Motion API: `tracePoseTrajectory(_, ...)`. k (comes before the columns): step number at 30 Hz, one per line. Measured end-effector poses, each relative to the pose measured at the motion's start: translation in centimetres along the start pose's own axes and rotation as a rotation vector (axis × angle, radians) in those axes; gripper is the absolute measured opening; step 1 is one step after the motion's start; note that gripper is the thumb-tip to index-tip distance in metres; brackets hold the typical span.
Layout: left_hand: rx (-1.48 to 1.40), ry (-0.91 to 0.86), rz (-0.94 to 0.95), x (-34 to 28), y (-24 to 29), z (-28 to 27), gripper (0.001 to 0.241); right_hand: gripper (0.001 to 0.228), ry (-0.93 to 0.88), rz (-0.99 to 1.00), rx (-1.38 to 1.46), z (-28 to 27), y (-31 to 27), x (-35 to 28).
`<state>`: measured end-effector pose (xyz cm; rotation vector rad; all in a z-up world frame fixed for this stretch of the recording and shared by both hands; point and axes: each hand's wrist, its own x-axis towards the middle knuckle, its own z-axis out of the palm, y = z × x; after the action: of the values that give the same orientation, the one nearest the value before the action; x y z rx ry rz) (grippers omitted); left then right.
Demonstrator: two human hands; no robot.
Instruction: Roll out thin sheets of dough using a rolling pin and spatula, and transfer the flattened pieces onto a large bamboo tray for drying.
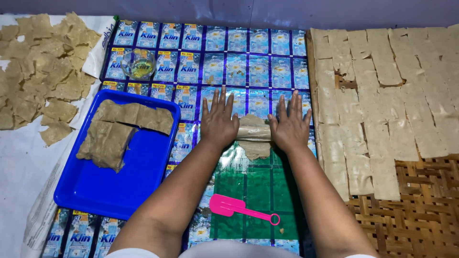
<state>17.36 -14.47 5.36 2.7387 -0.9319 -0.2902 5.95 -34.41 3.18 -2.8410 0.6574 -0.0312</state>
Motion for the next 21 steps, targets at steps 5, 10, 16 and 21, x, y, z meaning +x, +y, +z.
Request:
tracePoseTrajectory(5,-0.039,0.099,0.089,-4.7,0.0,0.7,0.06,0.071,0.129,-0.065,0.003,1.2,-0.2,-5.0)
tracePoseTrajectory(10,-0.035,0.156,0.162,-9.3,-0.7,2.9,0.057,0.077,0.194,-0.181,-0.05,3.1,1.1,-9.8)
tracePoseTrajectory(16,0.024,0.222,0.259,-16.2,-1.2,5.0,0.059,0.075,0.257,-0.22,-0.04,3.9,1.0,-17.1)
tracePoseTrajectory(21,-0.002,0.213,0.241,-15.5,-1.2,5.0,0.06,0.08,0.25,-0.205,-0.032,4.0,1.0,-16.3)
